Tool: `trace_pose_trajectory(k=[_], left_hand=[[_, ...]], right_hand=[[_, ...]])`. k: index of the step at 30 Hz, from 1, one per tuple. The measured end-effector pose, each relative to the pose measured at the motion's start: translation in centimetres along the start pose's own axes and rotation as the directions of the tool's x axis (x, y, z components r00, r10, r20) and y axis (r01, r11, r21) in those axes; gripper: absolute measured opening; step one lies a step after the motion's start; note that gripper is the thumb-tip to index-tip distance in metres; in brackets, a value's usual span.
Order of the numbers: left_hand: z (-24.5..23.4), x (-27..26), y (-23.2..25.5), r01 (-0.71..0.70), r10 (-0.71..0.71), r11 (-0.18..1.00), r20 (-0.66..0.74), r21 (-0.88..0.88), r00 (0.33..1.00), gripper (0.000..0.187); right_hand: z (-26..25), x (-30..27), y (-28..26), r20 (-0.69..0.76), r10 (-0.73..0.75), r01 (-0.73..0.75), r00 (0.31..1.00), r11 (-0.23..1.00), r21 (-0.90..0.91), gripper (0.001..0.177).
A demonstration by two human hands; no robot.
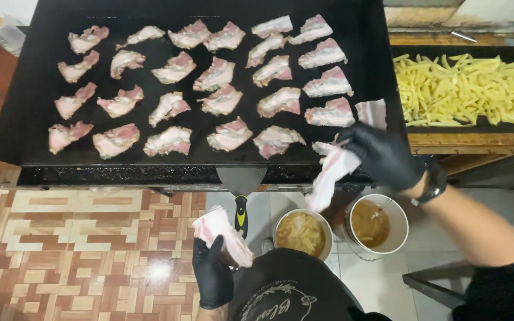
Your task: Placing raw meat slices onto a hot griddle for cooking.
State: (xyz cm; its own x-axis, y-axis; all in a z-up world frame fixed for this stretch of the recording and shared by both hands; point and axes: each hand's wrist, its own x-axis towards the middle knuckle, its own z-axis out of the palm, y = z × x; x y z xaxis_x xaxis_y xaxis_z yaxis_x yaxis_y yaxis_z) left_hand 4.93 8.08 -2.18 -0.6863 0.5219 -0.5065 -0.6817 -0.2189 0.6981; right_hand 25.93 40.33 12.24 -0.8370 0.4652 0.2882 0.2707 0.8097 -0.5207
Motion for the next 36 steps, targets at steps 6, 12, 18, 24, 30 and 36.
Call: trace_pose_trajectory(k=[6, 12, 18, 24, 30, 36], left_hand=[[-0.9, 0.9, -0.9, -0.028, 0.035, 0.997, -0.097, 0.07, 0.995, 0.042], [-0.8, 1.1, -1.0, -0.031, 0.039, 0.996, -0.094, 0.083, 0.995, 0.041], [-0.7, 1.5, -0.8, -0.035, 0.058, 0.99, -0.168, 0.139, 0.984, 0.044], [-1.0, 2.4, -1.0, -0.059, 0.081, 0.988, -0.159, 0.143, 0.984, 0.043], [0.2, 2.6, -0.4, -0.046, 0.066, 0.992, -0.177, 0.114, 0.982, 0.048], [0.0, 2.5, -0.7, -0.031, 0.059, 0.989, -0.192, 0.147, 0.98, 0.044]], right_hand=[[-5.8, 6.8, 14.4, 0.032, -0.108, 0.113, 0.994, 0.947, -0.3, 0.018], [-6.0, 9.5, 23.4, 0.09, -0.034, 0.063, 0.995, 0.938, -0.342, 0.017], [-5.2, 10.6, 27.8, 0.097, 0.077, -0.04, 0.992, 0.942, -0.334, 0.02], [-3.0, 12.1, 32.4, 0.18, 0.113, -0.022, 0.977, 0.896, -0.444, 0.023], [-1.3, 13.8, 37.0, 0.176, 0.017, 0.105, 0.984, 0.745, -0.659, 0.024], [0.2, 15.9, 38.5, 0.094, -0.008, 0.073, 0.995, 0.697, -0.713, 0.017]])
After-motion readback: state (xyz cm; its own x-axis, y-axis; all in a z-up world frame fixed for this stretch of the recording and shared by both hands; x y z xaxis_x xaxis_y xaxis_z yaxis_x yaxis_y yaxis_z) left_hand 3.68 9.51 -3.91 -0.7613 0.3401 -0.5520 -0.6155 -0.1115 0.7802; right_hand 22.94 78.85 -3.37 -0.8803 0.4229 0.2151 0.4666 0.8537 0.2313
